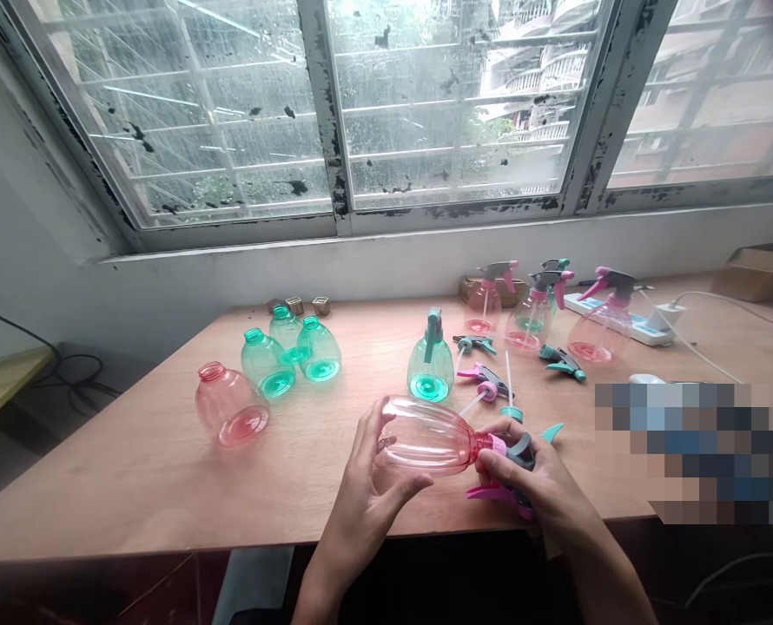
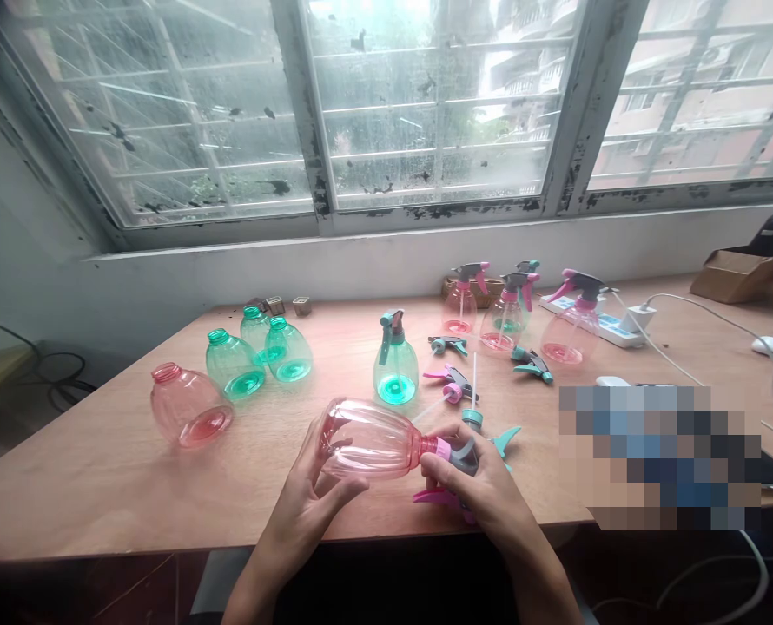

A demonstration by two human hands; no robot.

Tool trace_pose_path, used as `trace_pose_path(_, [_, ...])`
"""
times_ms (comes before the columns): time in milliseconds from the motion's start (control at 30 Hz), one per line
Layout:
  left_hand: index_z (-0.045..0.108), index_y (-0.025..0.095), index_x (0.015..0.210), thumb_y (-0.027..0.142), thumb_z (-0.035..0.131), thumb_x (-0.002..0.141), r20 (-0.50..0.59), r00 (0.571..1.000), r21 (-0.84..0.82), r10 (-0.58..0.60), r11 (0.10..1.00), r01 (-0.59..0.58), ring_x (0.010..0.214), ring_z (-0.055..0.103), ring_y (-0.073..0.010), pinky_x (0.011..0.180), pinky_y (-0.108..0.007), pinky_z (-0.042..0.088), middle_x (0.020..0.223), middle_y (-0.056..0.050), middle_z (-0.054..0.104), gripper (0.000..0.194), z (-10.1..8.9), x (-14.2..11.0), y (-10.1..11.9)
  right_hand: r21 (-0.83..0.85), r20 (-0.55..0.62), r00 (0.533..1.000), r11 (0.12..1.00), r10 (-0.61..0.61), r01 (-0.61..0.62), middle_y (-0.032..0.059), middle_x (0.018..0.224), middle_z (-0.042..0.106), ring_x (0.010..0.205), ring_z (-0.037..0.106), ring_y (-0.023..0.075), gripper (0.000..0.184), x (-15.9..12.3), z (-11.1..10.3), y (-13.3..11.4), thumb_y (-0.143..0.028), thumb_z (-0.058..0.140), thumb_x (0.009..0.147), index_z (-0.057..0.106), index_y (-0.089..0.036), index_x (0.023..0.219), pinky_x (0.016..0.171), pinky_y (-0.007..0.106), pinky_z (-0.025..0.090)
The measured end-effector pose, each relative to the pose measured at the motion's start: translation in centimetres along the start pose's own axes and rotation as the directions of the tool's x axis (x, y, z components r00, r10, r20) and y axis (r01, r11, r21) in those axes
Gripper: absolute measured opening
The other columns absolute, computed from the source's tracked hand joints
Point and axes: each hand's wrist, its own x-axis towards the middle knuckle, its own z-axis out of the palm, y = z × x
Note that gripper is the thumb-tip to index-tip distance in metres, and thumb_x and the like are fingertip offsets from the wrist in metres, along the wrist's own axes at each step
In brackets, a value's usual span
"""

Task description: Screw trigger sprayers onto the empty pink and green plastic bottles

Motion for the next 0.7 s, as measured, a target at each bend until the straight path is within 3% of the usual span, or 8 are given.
trace_pose_path(233, [0.027, 0.049, 0.159, 0.039, 0.078, 0.090, 0.007, 0.996, 0.048, 0.091, 0.995, -0.091, 0.143, 0.048, -0.0276, 0.118, -0.042, 0.041, 0.160, 0.000, 0.044, 0.086, -0.09, 0.07, -0.73, 0.046, -0.014, 1.000, 0.999, -0.024, 0.024, 0.0007, 0.071, 0.070, 0.066, 0.062, 0.0164, 0.035, 0.05, 0.00, 0.16, -0.050, 0.083, 0.085, 0.066, -0.020, 0.095, 0.062, 0.025, 0.057])
trace_pose_path(467, [0.020, 0.038, 0.162, 0.043, 0.086, 0.081, 0.021, 1.000, 0.057, 0.003, 0.998, -0.004, 0.144, 0.047, -0.0304, 0.118, -0.044, 0.040, 0.150, -0.008, 0.052, 0.105, 0.02, -0.16, -0.29, 0.016, -0.009, 1.000, 1.000, -0.010, 0.010, -0.0001, 0.070, 0.070, 0.066, 0.064, 0.0177, 0.036, -0.07, 0.04, 0.08, -0.049, 0.086, 0.082, 0.067, -0.021, 0.093, 0.063, 0.027, 0.059])
trace_pose_path(600, [0.031, 0.033, 0.158, 0.046, 0.084, 0.083, -0.012, 0.999, 0.065, -0.039, 0.997, 0.039, 0.136, 0.054, -0.0318, 0.115, -0.047, 0.043, 0.146, -0.010, 0.054, 0.093, 0.06, -0.08, -0.18, -0.027, -0.009, 1.000, 1.000, 0.001, -0.001, 0.0009, 0.070, 0.072, 0.066, 0.065, 0.0180, 0.037, -0.17, 0.11, -0.09, -0.049, 0.086, 0.081, 0.067, -0.020, 0.094, 0.065, 0.029, 0.059])
trace_pose_path(700, [0.031, 0.039, 0.158, 0.044, 0.084, 0.083, -0.015, 1.000, 0.078, 0.005, 0.997, -0.004, 0.138, 0.053, -0.0305, 0.115, -0.046, 0.043, 0.150, -0.007, 0.052, 0.092, 0.09, 0.03, -0.51, -0.018, -0.018, 1.000, 1.000, 0.003, -0.003, 0.0007, 0.070, 0.070, 0.065, 0.065, 0.0190, 0.037, -0.14, 0.14, -0.11, -0.051, 0.085, 0.082, 0.065, -0.021, 0.092, 0.061, 0.029, 0.059])
